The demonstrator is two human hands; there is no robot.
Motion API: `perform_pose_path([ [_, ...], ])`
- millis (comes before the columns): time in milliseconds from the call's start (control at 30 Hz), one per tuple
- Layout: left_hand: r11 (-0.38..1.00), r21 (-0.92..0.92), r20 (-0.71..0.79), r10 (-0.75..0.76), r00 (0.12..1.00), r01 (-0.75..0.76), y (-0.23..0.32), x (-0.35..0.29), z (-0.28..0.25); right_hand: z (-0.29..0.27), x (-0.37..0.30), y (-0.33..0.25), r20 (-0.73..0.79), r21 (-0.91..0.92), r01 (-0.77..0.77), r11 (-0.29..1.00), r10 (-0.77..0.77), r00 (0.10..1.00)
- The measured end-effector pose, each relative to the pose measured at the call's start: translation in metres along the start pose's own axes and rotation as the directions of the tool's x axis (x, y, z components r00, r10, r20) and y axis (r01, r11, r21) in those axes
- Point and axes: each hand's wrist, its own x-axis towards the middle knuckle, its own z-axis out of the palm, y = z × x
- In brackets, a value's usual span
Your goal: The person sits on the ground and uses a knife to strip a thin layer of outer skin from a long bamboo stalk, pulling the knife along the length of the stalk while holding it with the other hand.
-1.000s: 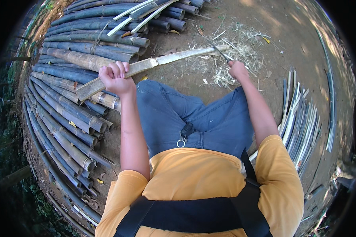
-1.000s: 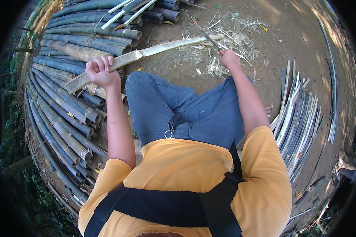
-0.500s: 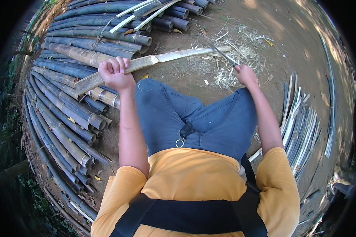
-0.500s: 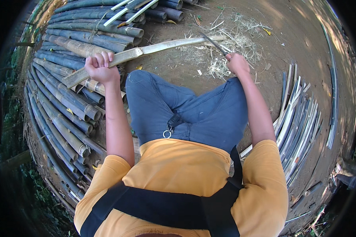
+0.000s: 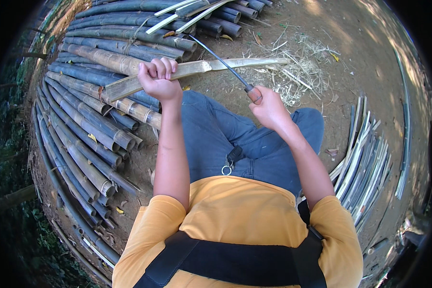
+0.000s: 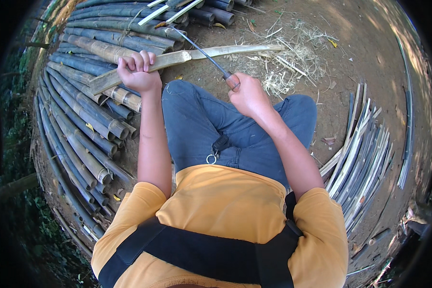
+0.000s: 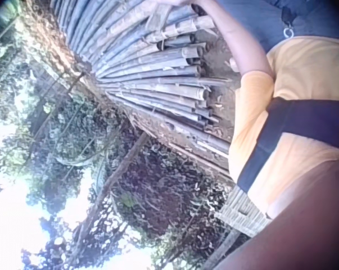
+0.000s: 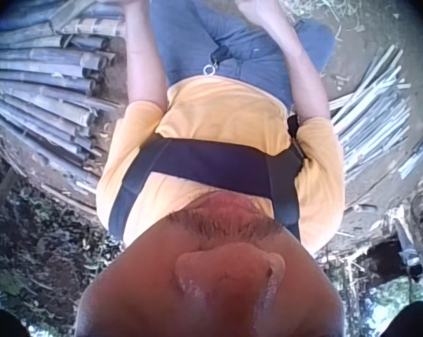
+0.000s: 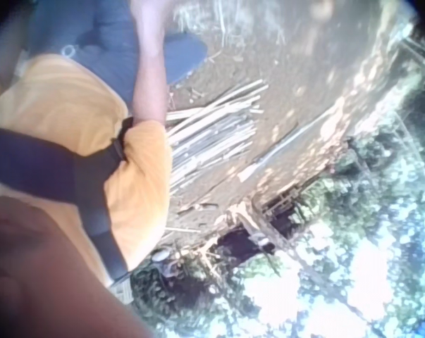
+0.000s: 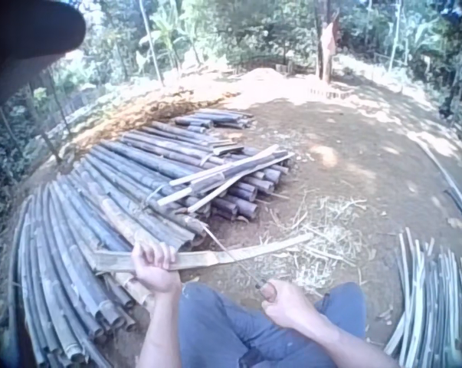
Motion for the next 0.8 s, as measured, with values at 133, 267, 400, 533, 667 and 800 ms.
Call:
perform_pose_path([
  [133, 1.000, 0.025, -0.003, 0.012, 1.000, -0.012, 0.001, -0.006, 0.005, 0.019, -0.005, 0.009, -0.038, -0.028, 0.020, 0.999, -0.021, 0.999],
  [267, 1.000, 0.015, -0.058, 0.024, 0.998, -0.024, 0.002, -0.009, 0.008, 0.020, 0.005, 0.014, -0.073, -0.102, -0.046, 0.994, 0.038, 0.997],
  [400, 0.999, 0.044, -0.044, 0.030, 0.999, -0.028, 0.003, -0.012, 0.006, 0.018, 0.002, 0.007, -0.039, -0.159, -0.069, 0.985, 0.063, 0.997],
  [533, 0.999, 0.037, -0.049, 0.039, 0.998, -0.037, 0.003, -0.014, 0.005, 0.006, 0.016, 0.017, -0.022, -0.147, -0.136, 0.980, 0.134, 0.991],
  [667, 0.998, 0.057, -0.031, 0.038, 0.999, -0.037, 0.004, -0.016, 0.006, 0.017, -0.001, 0.006, -0.027, -0.179, -0.053, 0.982, 0.049, 0.998],
  [800, 0.999, 0.033, -0.055, 0.026, 0.998, -0.024, 0.003, -0.016, 0.011, 0.009, 0.029, 0.039, -0.072, -0.240, -0.130, 0.962, 0.115, 0.991],
])
